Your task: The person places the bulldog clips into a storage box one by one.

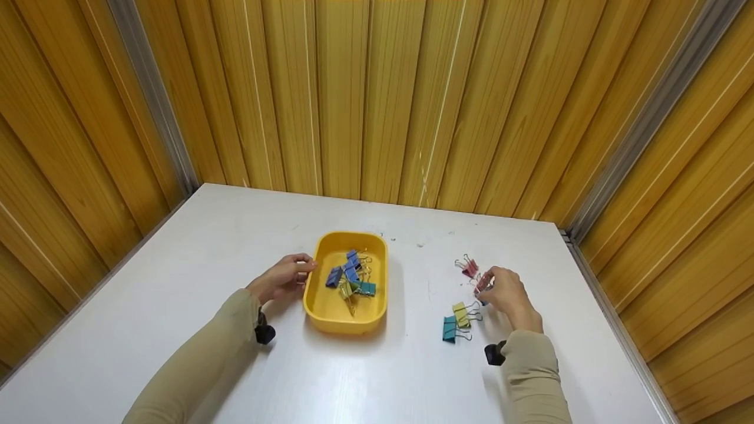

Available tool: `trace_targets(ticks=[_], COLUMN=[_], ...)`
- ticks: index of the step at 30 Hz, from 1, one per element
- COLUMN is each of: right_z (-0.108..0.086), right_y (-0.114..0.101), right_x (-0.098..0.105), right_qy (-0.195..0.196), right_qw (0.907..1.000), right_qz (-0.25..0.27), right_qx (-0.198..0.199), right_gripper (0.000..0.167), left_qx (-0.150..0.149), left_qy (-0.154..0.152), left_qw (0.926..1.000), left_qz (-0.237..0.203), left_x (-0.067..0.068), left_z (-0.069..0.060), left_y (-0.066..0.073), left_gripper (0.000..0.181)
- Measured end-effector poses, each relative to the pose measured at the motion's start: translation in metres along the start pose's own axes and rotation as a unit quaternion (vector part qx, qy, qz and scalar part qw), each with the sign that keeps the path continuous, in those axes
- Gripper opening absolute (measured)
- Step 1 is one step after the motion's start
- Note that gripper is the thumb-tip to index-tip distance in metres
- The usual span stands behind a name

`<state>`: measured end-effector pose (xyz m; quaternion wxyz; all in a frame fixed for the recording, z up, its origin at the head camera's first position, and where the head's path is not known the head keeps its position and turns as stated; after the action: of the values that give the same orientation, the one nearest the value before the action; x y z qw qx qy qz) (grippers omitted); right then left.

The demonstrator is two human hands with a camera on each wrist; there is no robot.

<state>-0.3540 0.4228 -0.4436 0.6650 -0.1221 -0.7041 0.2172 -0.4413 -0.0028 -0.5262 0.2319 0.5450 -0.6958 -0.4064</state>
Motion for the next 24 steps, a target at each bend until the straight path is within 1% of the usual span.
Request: trace_targets(ticks=[3, 8, 10, 15, 18, 21, 24], right_z=[0.006, 0.016, 0.020, 0.029, 0.034, 0.039, 0.044], right_y=[-0.007, -0.020, -0.025, -0.038, -0.048, -0.057, -0.065], right_x=[0.002, 0.003, 0.003, -0.003, -0.006, -0.007, -0.007], right_qy=[0.004, 0.006, 0.004, -0.007, -0.012, -0.015, -0.009], right_qw=[1.0000, 0.9998, 0.9998, 0.9988, 0.9975, 0.9967, 0.9970], right_qz=[0.007, 0.008, 0.009, 0.047, 0.068, 0.079, 0.074], right_qx=[0.003, 0.015, 0.019, 0.014, 0.014, 0.015, 0.021], right_gripper=[0.052, 0.056, 0.058, 0.059, 0.059, 0.061, 0.062], left_qx=[-0.003, 0.008, 0.003, -0.011, -0.008, -0.004, 0.000], left_qy=[0.004, 0.008, 0.006, 0.010, 0.014, 0.017, 0.015], left_qw=[1.0000, 0.9999, 1.0000, 0.9998, 0.9997, 0.9997, 0.9997], left_qz=[0.006, 0.005, 0.005, 0.014, 0.017, 0.018, 0.019], left_x=[0.000, 0.001, 0.000, 0.000, 0.001, 0.002, 0.001], left_z=[-0.001, -0.002, -0.001, 0.001, 0.002, 0.003, 0.002], left_y=[0.001, 0.001, 0.001, 0.003, 0.003, 0.002, 0.001], left_gripper=[0.012, 0.015, 0.013, 0.010, 0.010, 0.011, 0.011])
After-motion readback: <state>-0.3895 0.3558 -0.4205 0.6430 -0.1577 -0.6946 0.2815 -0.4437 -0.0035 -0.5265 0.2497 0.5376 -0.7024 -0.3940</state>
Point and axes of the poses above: each hand's wrist, its own z-axis towards the middle knuckle, its own x-axis out of the back of the hand, y = z × x, the point moved 10 cm from there along z, towards the middle knuckle, and after that the axes turned 12 degrees about x, right-handed, at the moved point
